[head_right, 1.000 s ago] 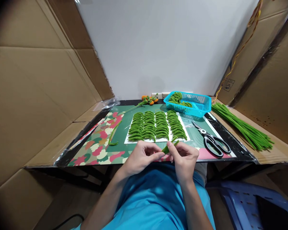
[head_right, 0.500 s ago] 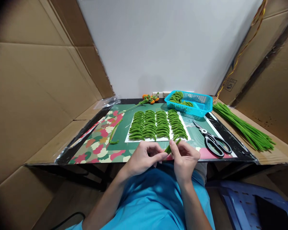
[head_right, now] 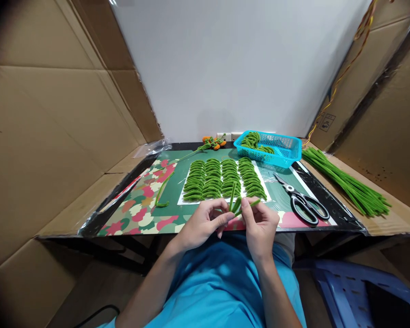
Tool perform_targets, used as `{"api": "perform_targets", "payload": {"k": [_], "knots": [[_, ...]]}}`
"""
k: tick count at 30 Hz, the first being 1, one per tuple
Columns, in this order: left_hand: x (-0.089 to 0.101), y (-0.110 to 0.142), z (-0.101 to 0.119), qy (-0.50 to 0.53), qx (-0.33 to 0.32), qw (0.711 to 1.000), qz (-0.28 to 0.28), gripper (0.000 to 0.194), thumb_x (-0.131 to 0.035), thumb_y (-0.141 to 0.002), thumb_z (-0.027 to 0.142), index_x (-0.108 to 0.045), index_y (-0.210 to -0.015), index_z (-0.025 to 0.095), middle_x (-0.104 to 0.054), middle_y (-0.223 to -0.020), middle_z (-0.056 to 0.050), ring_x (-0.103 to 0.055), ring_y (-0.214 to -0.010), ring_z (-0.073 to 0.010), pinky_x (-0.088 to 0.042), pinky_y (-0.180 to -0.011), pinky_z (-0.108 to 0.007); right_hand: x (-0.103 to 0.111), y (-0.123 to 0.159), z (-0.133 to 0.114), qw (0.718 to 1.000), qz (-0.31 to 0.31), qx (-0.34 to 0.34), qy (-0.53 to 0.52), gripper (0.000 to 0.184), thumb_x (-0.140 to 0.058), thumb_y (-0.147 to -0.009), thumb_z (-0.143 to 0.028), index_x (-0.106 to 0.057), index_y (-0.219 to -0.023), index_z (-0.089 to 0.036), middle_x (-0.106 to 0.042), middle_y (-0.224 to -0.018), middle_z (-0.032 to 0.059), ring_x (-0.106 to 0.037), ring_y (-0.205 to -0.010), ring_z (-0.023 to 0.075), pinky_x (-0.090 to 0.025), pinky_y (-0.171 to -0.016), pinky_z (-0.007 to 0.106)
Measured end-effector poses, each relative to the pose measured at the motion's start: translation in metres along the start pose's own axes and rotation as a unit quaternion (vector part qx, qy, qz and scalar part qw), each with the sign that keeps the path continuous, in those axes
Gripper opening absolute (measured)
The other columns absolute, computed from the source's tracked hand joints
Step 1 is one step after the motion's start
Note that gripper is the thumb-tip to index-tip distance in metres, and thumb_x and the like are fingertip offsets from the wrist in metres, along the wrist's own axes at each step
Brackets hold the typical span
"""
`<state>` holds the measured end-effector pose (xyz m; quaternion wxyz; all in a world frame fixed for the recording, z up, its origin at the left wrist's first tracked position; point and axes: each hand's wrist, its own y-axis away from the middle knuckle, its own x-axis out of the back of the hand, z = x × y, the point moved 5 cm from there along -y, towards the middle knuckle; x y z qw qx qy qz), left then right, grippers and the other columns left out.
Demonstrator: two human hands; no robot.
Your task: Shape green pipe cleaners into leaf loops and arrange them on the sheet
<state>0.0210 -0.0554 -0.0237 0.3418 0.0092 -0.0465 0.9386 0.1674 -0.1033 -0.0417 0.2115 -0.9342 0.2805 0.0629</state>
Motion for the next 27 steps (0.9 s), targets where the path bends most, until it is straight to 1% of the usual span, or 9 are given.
{"api": "perform_targets", "payload": {"k": [4, 7, 10, 12, 15, 17, 19, 23, 27], "knots": [[0.001, 0.000, -0.003, -0.013, 0.007, 1.000, -0.004, 0.036, -0.076, -0.095, 0.047, -0.058, -0.084, 0.018, -0.056, -0.065, 0.004, -0.055, -0.050, -0.0098, -0.042, -0.047, -0.021, 0.000, 0.000, -0.005, 1.000, 0.003, 0.013, 0.019, 0.031, -0.080, -0.090, -0.048, -0.076, -0.085, -0.017, -0.061, -0.064, -0.0021, -0.052, -0.047, 0.0110, -0.044, -0.042, 0.022], [0.000, 0.002, -0.003, -0.035, 0.006, 0.999, -0.010, 0.035, -0.075, -0.094, 0.046, -0.059, -0.081, 0.018, -0.057, -0.065, 0.004, -0.055, -0.050, -0.0099, -0.042, -0.047, -0.020, 0.000, 0.000, -0.007, 0.998, 0.008, 0.038, 0.041, 0.027, -0.081, -0.090, -0.043, -0.077, -0.083, -0.018, -0.066, -0.067, -0.0003, -0.058, -0.050, 0.0127, -0.049, -0.044, 0.023], [-0.001, 0.005, -0.002, -0.072, -0.006, 0.997, -0.006, 0.032, -0.074, -0.095, 0.042, -0.058, -0.081, 0.018, -0.057, -0.064, 0.004, -0.056, -0.050, -0.0101, -0.041, -0.048, -0.020, 0.003, 0.001, -0.008, 0.995, 0.038, 0.061, 0.066, 0.022, -0.081, -0.088, -0.036, -0.076, -0.079, -0.018, -0.069, -0.067, 0.0009, -0.062, -0.050, 0.0140, -0.050, -0.044, 0.023], [-0.002, 0.007, -0.001, -0.122, -0.033, 0.992, 0.008, 0.027, -0.074, -0.094, 0.034, -0.059, -0.080, 0.018, -0.058, -0.065, 0.004, -0.055, -0.053, -0.0097, -0.040, -0.051, -0.020, 0.004, 0.001, -0.008, 0.992, 0.060, 0.069, 0.082, 0.017, -0.080, -0.086, -0.031, -0.076, -0.075, -0.018, -0.070, -0.064, 0.0005, -0.063, -0.047, 0.0145, -0.049, -0.043, 0.023], [-0.005, 0.010, 0.002, -0.209, -0.094, 0.972, 0.047, 0.020, -0.072, -0.089, 0.019, -0.059, -0.075, 0.017, -0.060, -0.067, 0.003, -0.055, -0.059, -0.0096, -0.038, -0.056, -0.020, 0.006, 0.001, -0.006, 0.990, 0.084, 0.070, 0.091, 0.015, -0.083, -0.080, -0.027, -0.076, -0.071, -0.017, -0.069, -0.058, -0.0005, -0.063, -0.045, 0.0151, -0.050, -0.043, 0.023], [-0.006, 0.010, 0.003, -0.233, -0.112, 0.964, 0.069, 0.017, -0.071, -0.089, 0.017, -0.061, -0.075, 0.017, -0.061, -0.069, 0.002, -0.054, -0.061, -0.0102, -0.038, -0.057, -0.021, 0.007, 0.001, -0.004, 0.990, 0.093, 0.061, 0.091, 0.017, -0.085, -0.079, -0.029, -0.076, -0.071, -0.017, -0.069, -0.057, -0.0002, -0.063, -0.046, 0.0156, -0.050, -0.043, 0.023], [-0.005, 0.008, 0.004, -0.222, -0.098, 0.967, 0.076, 0.018, -0.070, -0.093, 0.023, -0.064, -0.078, 0.017, -0.063, -0.071, 0.001, -0.054, -0.062, -0.0107, -0.039, -0.058, -0.021, 0.008, 0.000, -0.001, 0.991, 0.093, 0.042, 0.082, 0.020, -0.086, -0.081, -0.034, -0.077, -0.074, -0.017, -0.069, -0.059, 0.0004, -0.063, -0.046, 0.0160, -0.050, -0.043, 0.023], [-0.002, 0.004, 0.005, -0.156, -0.047, 0.985, 0.051, 0.026, -0.070, -0.098, 0.036, -0.063, -0.082, 0.017, -0.058, -0.069, 0.003, -0.052, -0.061, -0.0108, -0.039, -0.059, -0.022, 0.007, -0.002, 0.006, 0.998, 0.056, -0.009, 0.024, 0.029, -0.086, -0.084, -0.045, -0.077, -0.082, -0.017, -0.067, -0.061, -0.0005, -0.058, -0.043, 0.0132, -0.048, -0.041, 0.023], [0.000, 0.003, 0.004, -0.119, -0.024, 0.992, 0.021, 0.029, -0.071, -0.098, 0.038, -0.061, -0.080, 0.017, -0.053, -0.065, 0.005, -0.049, -0.058, -0.0101, -0.037, -0.057, -0.022, 0.003, -0.004, 0.004, 1.000, 0.011, -0.014, 0.012, 0.032, -0.081, -0.089, -0.046, -0.075, -0.079, -0.017, -0.061, -0.060, -0.0024, -0.052, -0.046, 0.0109, -0.046, -0.041, 0.021]]}}
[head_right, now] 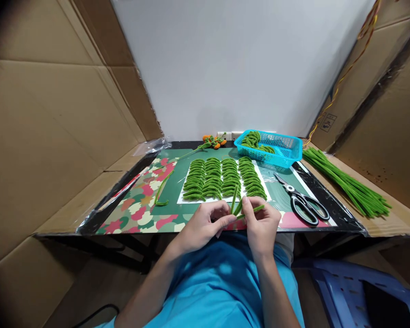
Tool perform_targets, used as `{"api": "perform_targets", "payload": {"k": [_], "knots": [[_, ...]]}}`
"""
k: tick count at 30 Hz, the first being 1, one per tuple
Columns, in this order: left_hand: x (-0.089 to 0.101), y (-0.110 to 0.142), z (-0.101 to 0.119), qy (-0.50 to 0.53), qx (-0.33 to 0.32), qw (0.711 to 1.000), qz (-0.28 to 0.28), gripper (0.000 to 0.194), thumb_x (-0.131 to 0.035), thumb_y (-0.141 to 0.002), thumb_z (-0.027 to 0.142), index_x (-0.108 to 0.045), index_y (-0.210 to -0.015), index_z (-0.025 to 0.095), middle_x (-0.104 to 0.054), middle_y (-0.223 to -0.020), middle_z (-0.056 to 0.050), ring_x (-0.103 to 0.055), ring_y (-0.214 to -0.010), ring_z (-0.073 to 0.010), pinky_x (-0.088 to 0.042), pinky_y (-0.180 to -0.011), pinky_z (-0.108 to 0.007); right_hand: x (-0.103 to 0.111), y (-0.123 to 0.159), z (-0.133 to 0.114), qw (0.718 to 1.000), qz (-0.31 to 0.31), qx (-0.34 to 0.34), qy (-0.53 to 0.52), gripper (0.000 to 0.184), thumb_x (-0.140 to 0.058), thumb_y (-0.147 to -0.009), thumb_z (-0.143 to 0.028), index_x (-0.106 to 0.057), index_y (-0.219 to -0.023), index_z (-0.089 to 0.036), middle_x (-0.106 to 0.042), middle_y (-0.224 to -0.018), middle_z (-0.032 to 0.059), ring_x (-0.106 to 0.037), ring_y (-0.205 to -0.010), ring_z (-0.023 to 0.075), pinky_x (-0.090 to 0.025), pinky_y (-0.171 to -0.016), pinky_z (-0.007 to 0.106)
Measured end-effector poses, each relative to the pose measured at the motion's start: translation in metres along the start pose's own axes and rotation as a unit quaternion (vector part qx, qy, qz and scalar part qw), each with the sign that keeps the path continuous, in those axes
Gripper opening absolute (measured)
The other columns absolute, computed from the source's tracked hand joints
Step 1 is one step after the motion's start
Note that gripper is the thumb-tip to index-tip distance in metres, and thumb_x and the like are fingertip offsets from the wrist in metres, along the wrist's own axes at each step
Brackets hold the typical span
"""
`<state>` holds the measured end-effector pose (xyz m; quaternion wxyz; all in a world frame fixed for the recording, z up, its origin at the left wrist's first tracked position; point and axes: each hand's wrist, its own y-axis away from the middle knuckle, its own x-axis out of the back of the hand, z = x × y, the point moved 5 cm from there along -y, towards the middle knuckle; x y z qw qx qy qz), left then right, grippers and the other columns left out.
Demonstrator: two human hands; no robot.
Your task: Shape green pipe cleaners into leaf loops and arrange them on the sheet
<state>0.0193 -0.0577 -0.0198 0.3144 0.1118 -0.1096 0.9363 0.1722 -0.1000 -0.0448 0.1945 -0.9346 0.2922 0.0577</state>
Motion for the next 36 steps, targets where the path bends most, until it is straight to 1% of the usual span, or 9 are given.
{"api": "perform_targets", "payload": {"k": [3, 7, 11, 14, 16, 19, 24, 28, 36], "knots": [[-0.001, 0.001, -0.001, -0.002, -0.003, 1.000, -0.008, 0.029, -0.072, -0.096, 0.037, -0.061, -0.078, 0.017, -0.054, -0.067, 0.004, -0.048, -0.058, -0.0094, -0.036, -0.056, -0.022, 0.000, 0.000, -0.007, 0.998, 0.005, 0.031, 0.047, 0.029, -0.078, -0.090, -0.041, -0.074, -0.075, -0.017, -0.062, -0.059, -0.0021, -0.054, -0.046, 0.0115, -0.045, -0.041, 0.021], [-0.002, 0.006, -0.004, -0.025, -0.033, 0.999, 0.015, 0.024, -0.073, -0.093, 0.030, -0.062, -0.077, 0.016, -0.059, -0.068, 0.002, -0.051, -0.059, -0.0094, -0.039, -0.055, -0.020, 0.000, 0.003, -0.012, 0.993, 0.025, 0.064, 0.098, 0.019, -0.078, -0.084, -0.030, -0.075, -0.071, -0.017, -0.069, -0.060, -0.0003, -0.062, -0.047, 0.0143, -0.050, -0.044, 0.022], [-0.005, 0.015, -0.003, -0.126, -0.129, 0.982, 0.058, 0.017, -0.068, -0.085, 0.011, -0.061, -0.070, 0.016, -0.056, -0.064, 0.003, -0.047, -0.056, -0.0079, -0.034, -0.053, -0.020, -0.005, 0.007, -0.012, 0.988, 0.024, 0.084, 0.129, 0.014, -0.079, -0.083, -0.026, -0.077, -0.072, -0.017, -0.069, -0.058, -0.0010, -0.063, -0.046, 0.0142, -0.051, -0.046, 0.022], [-0.008, 0.018, 0.000, -0.171, -0.190, 0.964, 0.081, 0.018, -0.065, -0.088, 0.010, -0.063, -0.071, 0.016, -0.058, -0.065, 0.002, -0.047, -0.057, -0.0082, -0.034, -0.055, -0.021, -0.004, 0.007, -0.014, 0.986, 0.041, 0.090, 0.134, 0.016, -0.079, -0.084, -0.028, -0.078, -0.072, -0.017, -0.069, -0.057, -0.0009, -0.062, -0.044, 0.0138, -0.049, -0.043, 0.021], [-0.006, 0.017, 0.000, -0.144, -0.164, 0.971, 0.099, 0.020, -0.067, -0.093, 0.019, -0.067, -0.074, 0.015, -0.060, -0.065, 0.001, -0.048, -0.056, -0.0084, -0.035, -0.054, -0.022, -0.002, 0.004, -0.013, 0.990, 0.045, 0.076, 0.110, 0.017, -0.081, -0.084, -0.029, -0.078, -0.073, -0.017, -0.070, -0.058, -0.0002, -0.062, -0.043, 0.0139, -0.050, -0.041, 0.022], [-0.003, 0.011, -0.002, -0.062, -0.073, 0.991, 0.094, 0.026, -0.073, -0.096, 0.035, -0.069, -0.079, 0.015, -0.063, -0.067, 0.001, -0.051, -0.057, -0.0092, -0.038, -0.053, -0.021, 0.003, 0.001, -0.006, 0.998, 0.035, 0.032, 0.038, 0.020, -0.085, -0.084, -0.034, -0.079, -0.078, -0.016, -0.069, -0.060, -0.0006, -0.059, -0.039, 0.0129, -0.049, -0.037, 0.022], [0.001, 0.004, -0.001, 0.068, 0.002, 0.995, 0.068, 0.033, -0.076, -0.094, 0.045, -0.063, -0.084, 0.016, -0.058, -0.070, 0.004, -0.051, -0.052, -0.0074, -0.039, -0.047, -0.019, 0.001, 0.001, 0.011, 0.994, -0.031, -0.022, -0.101, 0.022, -0.084, -0.090, -0.038, -0.079, -0.095, -0.017, -0.072, -0.070, 0.0005, -0.065, -0.045, 0.0149, -0.055, -0.042, 0.025], [0.001, 0.003, -0.003, 0.111, 0.024, 0.993, 0.040, 0.036, -0.075, -0.095, 0.050, -0.060, -0.089, 0.017, -0.051, -0.068, 0.007, -0.046, -0.046, -0.0059, -0.034, -0.041, -0.018, -0.002, 0.003, 0.012, 0.994, -0.046, -0.028, -0.099, 0.023, -0.084, -0.090, -0.037, -0.079, -0.101, -0.018, -0.073, -0.072, 0.0007, -0.066, -0.047, 0.0154, -0.059, -0.046, 0.026], [-0.002, 0.001, -0.002, 0.087, 0.023, 0.995, -0.036, 0.041, -0.070, -0.099, 0.050, -0.063, -0.081, 0.015, -0.058, -0.064, 0.003, -0.048, -0.049, -0.0069, -0.035, -0.046, -0.019, -0.009, 0.001, -0.007, 0.995, -0.078, -0.014, -0.060, 0.024, -0.088, -0.085, -0.038, -0.077, -0.089, -0.017, -0.071, -0.067, -0.0010, -0.060, -0.043, 0.0115, -0.055, -0.040, 0.022]]}}
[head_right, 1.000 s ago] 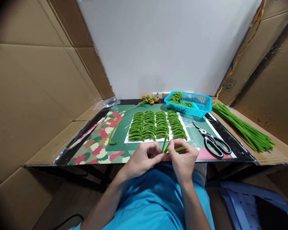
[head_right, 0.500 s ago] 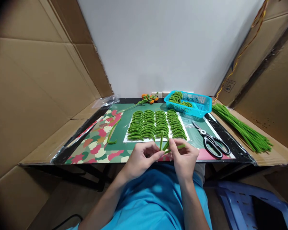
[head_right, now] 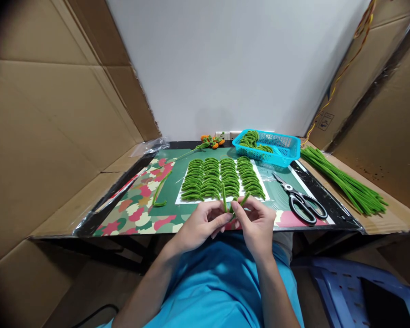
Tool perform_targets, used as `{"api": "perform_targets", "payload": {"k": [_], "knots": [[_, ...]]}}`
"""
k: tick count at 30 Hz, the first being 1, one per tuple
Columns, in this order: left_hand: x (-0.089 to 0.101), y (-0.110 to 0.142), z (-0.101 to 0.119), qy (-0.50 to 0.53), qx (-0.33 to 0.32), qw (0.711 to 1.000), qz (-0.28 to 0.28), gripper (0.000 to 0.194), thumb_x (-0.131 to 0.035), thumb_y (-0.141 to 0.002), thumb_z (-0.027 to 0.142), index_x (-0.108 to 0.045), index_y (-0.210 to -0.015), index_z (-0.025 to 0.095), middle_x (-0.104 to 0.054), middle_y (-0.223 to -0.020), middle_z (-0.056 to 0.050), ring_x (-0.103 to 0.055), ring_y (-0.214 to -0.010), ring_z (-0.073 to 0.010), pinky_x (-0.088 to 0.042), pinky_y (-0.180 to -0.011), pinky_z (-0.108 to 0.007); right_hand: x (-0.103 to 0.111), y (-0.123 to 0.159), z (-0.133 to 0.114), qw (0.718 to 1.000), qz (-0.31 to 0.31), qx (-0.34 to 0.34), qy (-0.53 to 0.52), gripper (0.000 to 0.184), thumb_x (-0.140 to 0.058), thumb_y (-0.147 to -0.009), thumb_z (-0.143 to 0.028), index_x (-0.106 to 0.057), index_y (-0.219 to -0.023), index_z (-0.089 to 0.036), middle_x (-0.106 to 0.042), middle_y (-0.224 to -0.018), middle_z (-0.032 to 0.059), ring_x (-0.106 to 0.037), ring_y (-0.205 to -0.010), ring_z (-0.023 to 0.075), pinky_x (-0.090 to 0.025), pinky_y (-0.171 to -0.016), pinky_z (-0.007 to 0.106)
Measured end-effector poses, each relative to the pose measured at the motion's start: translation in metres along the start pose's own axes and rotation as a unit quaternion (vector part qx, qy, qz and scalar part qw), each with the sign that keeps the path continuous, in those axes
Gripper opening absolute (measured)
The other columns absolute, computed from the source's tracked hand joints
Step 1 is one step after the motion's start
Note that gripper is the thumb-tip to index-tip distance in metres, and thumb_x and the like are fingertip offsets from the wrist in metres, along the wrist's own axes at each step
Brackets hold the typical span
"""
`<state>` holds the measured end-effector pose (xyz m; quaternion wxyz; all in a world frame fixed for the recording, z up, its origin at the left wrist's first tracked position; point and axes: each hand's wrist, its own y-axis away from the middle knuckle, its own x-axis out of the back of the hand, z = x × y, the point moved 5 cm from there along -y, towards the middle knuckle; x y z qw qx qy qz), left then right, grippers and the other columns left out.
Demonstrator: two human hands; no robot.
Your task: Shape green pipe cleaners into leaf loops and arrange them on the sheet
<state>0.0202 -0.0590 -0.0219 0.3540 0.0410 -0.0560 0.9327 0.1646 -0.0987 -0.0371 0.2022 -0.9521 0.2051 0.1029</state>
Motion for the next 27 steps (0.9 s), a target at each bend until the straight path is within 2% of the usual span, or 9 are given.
{"api": "perform_targets", "payload": {"k": [5, 8, 13, 16, 18, 21, 23, 27], "knots": [[-0.0001, -0.0009, -0.0042, 0.010, 0.025, 0.999, -0.033, 0.043, -0.071, -0.097, 0.054, -0.063, -0.082, 0.015, -0.058, -0.062, 0.003, -0.047, -0.046, -0.0071, -0.035, -0.044, -0.019, 0.0012, 0.0009, -0.0010, 1.000, 0.010, 0.009, 0.011, 0.022, -0.086, -0.088, -0.038, -0.076, -0.086, -0.018, -0.067, -0.061, -0.0031, -0.058, -0.042, 0.0111, -0.054, -0.040, 0.021], [0.0012, -0.0012, -0.0068, 0.027, 0.023, 0.999, -0.017, 0.041, -0.074, -0.095, 0.054, -0.067, -0.089, 0.014, -0.059, -0.066, 0.003, -0.052, -0.051, -0.0085, -0.041, -0.048, -0.020, -0.0001, 0.0016, -0.0022, 1.000, 0.010, 0.012, 0.015, 0.023, -0.086, -0.088, -0.038, -0.076, -0.085, -0.018, -0.068, -0.061, -0.0028, -0.060, -0.042, 0.0115, -0.054, -0.040, 0.020], [0.0020, -0.0022, -0.0090, 0.023, 0.003, 1.000, 0.005, 0.040, -0.068, -0.100, 0.053, -0.071, -0.108, 0.013, -0.063, -0.075, 0.001, -0.057, -0.057, -0.0098, -0.050, -0.055, -0.021, -0.0038, 0.0008, -0.0014, 0.999, -0.021, -0.008, 0.035, 0.025, -0.085, -0.088, -0.041, -0.077, -0.087, -0.018, -0.074, -0.070, 0.0010, -0.068, -0.049, 0.0158, -0.059, -0.043, 0.024], [0.0018, -0.0022, -0.0064, 0.023, -0.012, 1.000, 0.014, 0.040, -0.066, -0.101, 0.053, -0.069, -0.100, 0.013, -0.066, -0.080, -0.001, -0.062, -0.059, -0.0107, -0.054, -0.056, -0.022, -0.0037, 0.0001, 0.0011, 0.998, -0.033, -0.023, 0.041, 0.027, -0.085, -0.088, -0.044, -0.079, -0.093, -0.018, -0.074, -0.069, 0.0010, -0.066, -0.046, 0.0150, -0.058, -0.042, 0.024], [0.0020, -0.0018, -0.0049, 0.040, -0.015, 0.999, 0.023, 0.039, -0.067, -0.100, 0.053, -0.065, -0.098, 0.015, -0.067, -0.080, -0.001, -0.065, -0.059, -0.0118, -0.054, -0.053, -0.022, -0.0018, -0.0003, 0.0021, 0.999, -0.018, -0.027, 0.035, 0.032, -0.083, -0.089, -0.045, -0.080, -0.104, -0.017, -0.075, -0.071, 0.0017, -0.064, -0.044, 0.0147, -0.058, -0.041, 0.025], [0.0034, -0.0009, -0.0066, 0.053, 0.010, 0.998, 0.043, 0.039, -0.069, -0.099, 0.055, -0.060, -0.101, 0.017, -0.067, -0.078, 0.001, -0.071, -0.056, -0.0145, -0.044, -0.041, -0.018, 0.0036, 0.0006, 0.0006, 0.998, 0.045, -0.012, 0.030, 0.043, -0.085, -0.088, -0.046, -0.078, -0.119, -0.016, -0.078, -0.078, 0.0049, -0.068, -0.049, 0.0173, -0.062, -0.046, 0.030], [0.0039, -0.0006, -0.0085, 0.052, 0.022, 0.997, 0.048, 0.040, -0.070, -0.098, 0.055, -0.059, -0.103, 0.017, -0.069, -0.079, 0.000, -0.074, -0.056, -0.0164, -0.039, -0.036, -0.016, 0.0053, 0.0022, -0.0010, 0.997, 0.075, 0.001, 0.032, 0.043, -0.086, -0.086, -0.045, -0.079, -0.117, -0.016, -0.080, -0.083, 0.0070, -0.072, -0.056, 0.0199, -0.063, -0.048, 0.031], [0.0034, -0.0010, -0.0104, 0.048, 0.019, 0.998, 0.040, 0.040, -0.071, -0.098, 0.053, -0.062, -0.107, 0.015, -0.070, -0.079, -0.002, -0.074, -0.057, -0.0168, -0.047, -0.039, -0.017, 0.0043, 0.0050, -0.0041, 0.994, 0.098, 0.031, 0.048, 0.035, -0.088, -0.084, -0.042, -0.080, -0.107, -0.016, -0.081, -0.088, 0.0089, -0.074, -0.060, 0.0207, -0.063, -0.048, 0.030]]}}
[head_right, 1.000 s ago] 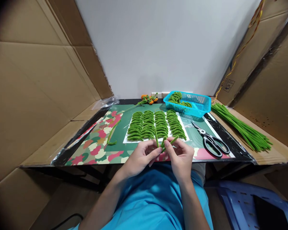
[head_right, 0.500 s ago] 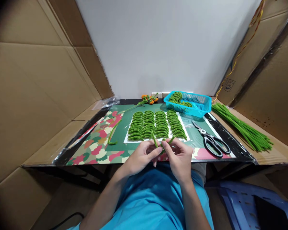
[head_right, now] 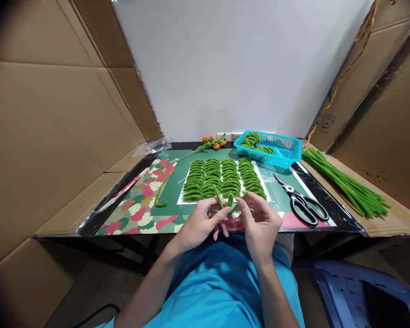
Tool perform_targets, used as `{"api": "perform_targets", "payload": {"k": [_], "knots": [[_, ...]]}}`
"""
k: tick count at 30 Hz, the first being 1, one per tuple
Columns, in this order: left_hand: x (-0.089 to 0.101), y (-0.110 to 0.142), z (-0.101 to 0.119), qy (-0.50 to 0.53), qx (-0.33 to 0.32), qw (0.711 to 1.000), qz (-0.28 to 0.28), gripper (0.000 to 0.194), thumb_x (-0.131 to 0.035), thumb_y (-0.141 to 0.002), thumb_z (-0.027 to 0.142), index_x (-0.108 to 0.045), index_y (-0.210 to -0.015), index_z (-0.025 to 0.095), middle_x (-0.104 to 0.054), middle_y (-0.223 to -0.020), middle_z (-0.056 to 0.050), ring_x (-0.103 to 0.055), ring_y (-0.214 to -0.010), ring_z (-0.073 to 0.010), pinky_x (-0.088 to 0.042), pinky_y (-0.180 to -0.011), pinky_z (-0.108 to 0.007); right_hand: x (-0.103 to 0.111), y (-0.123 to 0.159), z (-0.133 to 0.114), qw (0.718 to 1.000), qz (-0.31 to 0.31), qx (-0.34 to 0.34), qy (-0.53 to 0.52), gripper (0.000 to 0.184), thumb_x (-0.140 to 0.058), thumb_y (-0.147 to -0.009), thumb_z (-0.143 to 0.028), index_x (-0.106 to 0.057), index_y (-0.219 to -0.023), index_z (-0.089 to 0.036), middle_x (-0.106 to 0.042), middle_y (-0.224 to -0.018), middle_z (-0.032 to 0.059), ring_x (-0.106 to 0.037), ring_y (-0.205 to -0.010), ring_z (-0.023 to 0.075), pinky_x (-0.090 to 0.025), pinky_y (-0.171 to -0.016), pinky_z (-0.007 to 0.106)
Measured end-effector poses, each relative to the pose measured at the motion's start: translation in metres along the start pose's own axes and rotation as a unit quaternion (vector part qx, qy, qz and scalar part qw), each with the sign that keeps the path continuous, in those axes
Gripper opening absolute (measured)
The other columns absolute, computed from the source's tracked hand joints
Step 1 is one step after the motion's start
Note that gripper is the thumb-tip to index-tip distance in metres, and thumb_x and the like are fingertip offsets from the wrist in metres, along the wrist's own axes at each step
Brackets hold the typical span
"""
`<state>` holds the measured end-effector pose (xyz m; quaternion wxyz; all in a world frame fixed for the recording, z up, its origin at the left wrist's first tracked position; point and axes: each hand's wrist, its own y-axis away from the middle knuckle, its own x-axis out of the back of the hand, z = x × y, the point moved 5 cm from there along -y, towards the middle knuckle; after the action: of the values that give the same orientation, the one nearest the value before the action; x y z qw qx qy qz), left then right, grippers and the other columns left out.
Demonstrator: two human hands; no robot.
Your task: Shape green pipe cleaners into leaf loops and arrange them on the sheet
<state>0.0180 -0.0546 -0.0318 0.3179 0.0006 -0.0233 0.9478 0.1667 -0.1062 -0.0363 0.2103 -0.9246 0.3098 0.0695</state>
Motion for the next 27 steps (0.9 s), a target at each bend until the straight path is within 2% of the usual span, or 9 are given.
{"api": "perform_targets", "payload": {"k": [5, 8, 13, 18, 21, 27], "knots": [[0.0007, -0.0003, 0.0019, -0.001, -0.004, 1.000, 0.005, 0.042, -0.074, -0.095, 0.053, -0.059, -0.112, 0.018, -0.067, -0.076, 0.001, -0.073, -0.054, -0.0160, -0.049, -0.040, -0.017, -0.0028, 0.0009, -0.0030, 0.999, -0.005, 0.027, 0.025, 0.030, -0.085, -0.088, -0.041, -0.080, -0.106, -0.017, -0.081, -0.086, 0.0080, -0.070, -0.056, 0.0175, -0.059, -0.046, 0.027], [0.0012, 0.0000, 0.0034, 0.006, -0.003, 1.000, 0.009, 0.042, -0.072, -0.097, 0.053, -0.055, -0.116, 0.020, -0.066, -0.074, 0.003, -0.069, -0.048, -0.0139, -0.046, -0.037, -0.017, -0.0034, 0.0013, -0.0045, 0.999, -0.001, 0.026, 0.031, 0.033, -0.085, -0.087, -0.039, -0.078, -0.111, -0.017, -0.081, -0.085, 0.0068, -0.069, -0.055, 0.0169, -0.059, -0.048, 0.027], [-0.0019, 0.0010, 0.0033, -0.020, -0.009, 1.000, 0.005, 0.039, -0.066, -0.100, 0.055, -0.059, -0.111, 0.018, -0.067, -0.077, 0.001, -0.063, -0.044, -0.0103, -0.040, -0.036, -0.016, -0.0005, 0.0019, -0.0026, 0.999, 0.032, 0.010, -0.031, 0.040, -0.092, -0.082, -0.034, -0.066, -0.108, -0.020, -0.078, -0.074, 0.0011, -0.060, -0.044, 0.0124, -0.051, -0.041, 0.022], [-0.0042, 0.0022, 0.0021, -0.033, -0.019, 0.999, 0.003, 0.036, -0.062, -0.104, 0.052, -0.057, -0.116, 0.019, -0.066, -0.074, 0.002, -0.057, -0.042, -0.0074, -0.038, -0.039, -0.016, -0.0004, 0.0007, -0.0013, 1.000, 0.026, 0.014, -0.001, 0.034, -0.088, -0.085, -0.039, -0.071, -0.105, -0.018, -0.081, -0.085, 0.0071, -0.066, -0.052, 0.0149, -0.054, -0.044, 0.023], [-0.0039, 0.0033, 0.0018, -0.014, -0.022, 1.000, -0.002, 0.035, -0.061, -0.104, 0.053, -0.056, -0.112, 0.019, -0.066, -0.074, 0.002, -0.053, -0.042, -0.0062, -0.038, -0.040, -0.016, -0.0027, -0.0004, -0.0020, 1.000, -0.003, 0.010, 0.008, 0.031, -0.085, -0.087, -0.041, -0.072, -0.105, -0.019, -0.080, -0.085, 0.0066, -0.068, -0.056, 0.0160, -0.056, -0.048, 0.025], [-0.0050, 0.0060, 0.0060, -0.018, -0.025, 1.000, 0.000, 0.038, -0.058, -0.104, 0.057, -0.054, -0.103, 0.019, -0.058, -0.067, 0.006, -0.046, -0.042, -0.0056, -0.036, -0.040, -0.016, -0.0086, -0.0036, -0.0002, 0.995, -0.102, -0.006, 0.011, 0.024, -0.083, -0.088, -0.040, -0.074, -0.098, -0.020, -0.077, -0.083, 0.0046, -0.073, -0.067, 0.0186, -0.061, -0.057, 0.026]]}}
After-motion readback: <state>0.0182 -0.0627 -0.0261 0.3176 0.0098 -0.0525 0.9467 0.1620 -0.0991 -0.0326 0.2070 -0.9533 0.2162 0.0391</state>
